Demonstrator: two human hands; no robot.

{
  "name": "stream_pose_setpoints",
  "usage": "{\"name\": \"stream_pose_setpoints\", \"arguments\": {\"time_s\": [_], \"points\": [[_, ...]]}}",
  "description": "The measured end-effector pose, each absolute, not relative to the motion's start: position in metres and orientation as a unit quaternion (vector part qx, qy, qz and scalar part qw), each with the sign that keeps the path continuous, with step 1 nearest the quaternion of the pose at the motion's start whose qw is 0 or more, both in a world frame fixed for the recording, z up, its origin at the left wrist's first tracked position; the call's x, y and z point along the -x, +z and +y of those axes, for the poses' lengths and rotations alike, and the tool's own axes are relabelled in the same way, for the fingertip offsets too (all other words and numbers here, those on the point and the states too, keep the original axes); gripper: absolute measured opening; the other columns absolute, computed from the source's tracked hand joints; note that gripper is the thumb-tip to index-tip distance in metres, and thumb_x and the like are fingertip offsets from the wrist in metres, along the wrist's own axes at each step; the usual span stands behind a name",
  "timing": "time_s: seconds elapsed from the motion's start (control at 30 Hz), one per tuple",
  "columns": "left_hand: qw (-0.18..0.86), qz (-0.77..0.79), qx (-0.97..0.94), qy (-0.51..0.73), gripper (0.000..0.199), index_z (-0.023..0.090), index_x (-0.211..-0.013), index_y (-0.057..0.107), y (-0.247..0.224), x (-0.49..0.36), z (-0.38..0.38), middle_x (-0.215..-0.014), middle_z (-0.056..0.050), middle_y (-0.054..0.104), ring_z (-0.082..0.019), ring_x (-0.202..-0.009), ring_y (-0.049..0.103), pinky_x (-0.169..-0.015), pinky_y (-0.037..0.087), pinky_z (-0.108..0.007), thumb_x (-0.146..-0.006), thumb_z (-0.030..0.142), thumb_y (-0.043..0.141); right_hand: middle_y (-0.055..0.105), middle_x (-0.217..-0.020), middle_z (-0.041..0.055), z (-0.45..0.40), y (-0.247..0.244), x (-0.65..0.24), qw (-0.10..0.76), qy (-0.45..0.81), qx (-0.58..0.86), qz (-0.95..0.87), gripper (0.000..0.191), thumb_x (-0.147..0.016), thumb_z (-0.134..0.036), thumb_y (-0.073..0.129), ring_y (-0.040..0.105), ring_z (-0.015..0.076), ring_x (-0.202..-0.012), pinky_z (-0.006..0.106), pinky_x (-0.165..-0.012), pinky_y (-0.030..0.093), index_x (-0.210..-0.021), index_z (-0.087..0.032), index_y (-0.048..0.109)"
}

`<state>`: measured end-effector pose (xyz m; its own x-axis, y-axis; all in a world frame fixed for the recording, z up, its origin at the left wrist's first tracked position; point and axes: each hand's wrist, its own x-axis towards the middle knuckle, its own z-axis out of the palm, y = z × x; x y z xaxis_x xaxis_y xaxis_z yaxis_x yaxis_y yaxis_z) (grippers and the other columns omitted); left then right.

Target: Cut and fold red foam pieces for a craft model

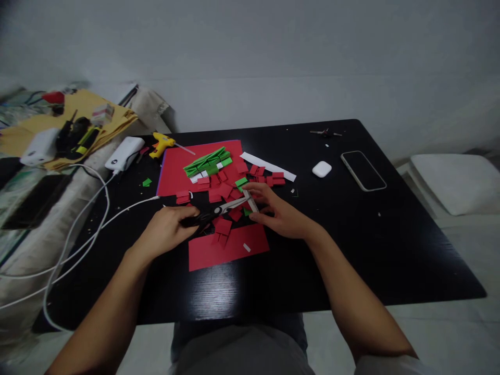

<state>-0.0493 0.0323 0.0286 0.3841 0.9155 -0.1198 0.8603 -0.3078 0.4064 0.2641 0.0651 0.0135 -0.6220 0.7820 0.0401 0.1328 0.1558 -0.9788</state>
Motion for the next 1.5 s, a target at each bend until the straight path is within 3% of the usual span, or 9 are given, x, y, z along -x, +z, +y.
{"name": "stream_pose_setpoints", "arguments": {"time_s": [0.37,0.6,0.77,0.87,1.0,1.1,1.17,1.3,1.5], "points": [[0.138,0.658,-0.739,0.038,0.031,0.023,-0.088,0.067,0.031,0.045,0.037,-0.084,-0.005,0.075,-0.025,-0.075,0.069,-0.059,0.034,-0.03,-0.095,0.051,0.056,0.053,-0.145,0.0075,0.064,0.015,-0.268,0.285,0.591,0.333,-0.677,0.046,-0.091,-0.032,0.072,0.054,0.0283,-0.138,0.051,-0.106,0.052,-0.127,-0.035,0.044],[0.092,0.718,-0.69,0.002,0.035,0.019,-0.123,0.065,0.025,0.047,0.04,-0.121,-0.014,0.074,-0.033,-0.101,0.072,-0.073,0.051,-0.037,-0.097,0.041,0.055,0.057,-0.135,0.0091,0.073,0.009,-0.271,0.332,0.352,0.427,-0.764,0.051,-0.086,-0.024,0.072,0.058,0.0306,-0.129,0.051,-0.108,0.048,-0.13,-0.03,0.048],[0.09,0.731,-0.676,0.01,0.034,0.018,-0.122,0.067,0.023,0.047,0.039,-0.124,-0.014,0.072,-0.035,-0.105,0.071,-0.077,0.055,-0.041,-0.096,0.039,0.058,0.061,-0.131,0.012,0.072,0.003,-0.27,0.264,0.241,0.462,-0.811,0.058,-0.078,-0.019,0.074,0.057,0.0352,-0.123,0.056,-0.107,0.045,-0.131,-0.025,0.052],[0.088,0.73,-0.678,0.024,0.031,0.018,-0.118,0.07,0.023,0.047,0.039,-0.123,-0.013,0.072,-0.035,-0.105,0.07,-0.08,0.055,-0.042,-0.094,0.036,0.062,0.062,-0.131,0.0126,0.069,0.006,-0.263,0.289,0.235,0.47,-0.8,0.054,-0.078,-0.027,0.079,0.054,0.037,-0.126,0.059,-0.11,0.039,-0.127,-0.025,0.057],[0.088,0.718,-0.687,0.066,0.027,0.019,-0.114,0.072,0.023,0.05,0.038,-0.123,-0.012,0.072,-0.034,-0.108,0.069,-0.085,0.055,-0.043,-0.093,0.034,0.063,0.063,-0.118,0.0082,0.059,0.011,-0.249,0.412,0.439,0.428,-0.674,0.037,-0.085,-0.034,0.075,0.061,0.0267,-0.11,0.043,-0.094,0.052,-0.119,-0.026,0.062],[0.11,0.691,-0.694,0.168,0.022,0.02,-0.106,0.072,0.02,0.047,0.036,-0.112,-0.01,0.073,-0.029,-0.102,0.068,-0.085,0.054,-0.039,-0.094,0.035,0.061,0.062,-0.095,0.0018,0.049,0.009,-0.237,0.387,0.664,0.326,-0.551,0.04,-0.089,-0.031,0.073,0.062,0.0179,-0.087,0.03,-0.074,0.054,-0.127,-0.029,0.062],[0.204,0.637,-0.689,0.28,0.022,0.02,-0.102,0.071,0.016,0.04,0.033,-0.099,-0.006,0.073,-0.022,-0.09,0.068,-0.082,0.054,-0.033,-0.095,0.037,0.059,0.058,-0.086,-0.0015,0.043,0.007,-0.231,0.346,0.749,0.277,-0.493,0.051,-0.087,-0.028,0.074,0.058,0.014,-0.072,0.027,-0.065,0.053,-0.136,-0.03,0.059],[0.448,0.52,-0.611,0.395,0.03,0.018,-0.107,0.071,0.008,0.018,0.027,-0.089,-0.004,0.07,-0.017,-0.08,0.066,-0.074,0.054,-0.029,-0.092,0.043,0.066,0.057,-0.08,-0.0038,0.036,0.0,-0.222,0.309,0.811,0.245,-0.431,0.064,-0.085,-0.025,0.078,0.052,0.0115,-0.062,0.025,-0.058,0.052,-0.144,-0.032,0.053],[0.553,0.491,-0.522,0.425,0.034,0.017,-0.1,0.072,0.002,0.002,0.023,-0.074,0.0,0.066,-0.012,-0.061,0.058,-0.062,0.049,-0.026,-0.083,0.047,0.076,0.059,-0.077,-0.0042,0.034,-0.006,-0.217,0.291,0.818,0.238,-0.436,0.065,-0.085,-0.024,0.077,0.052,0.0107,-0.061,0.021,-0.054,0.047,-0.145,-0.033,0.052]]}}
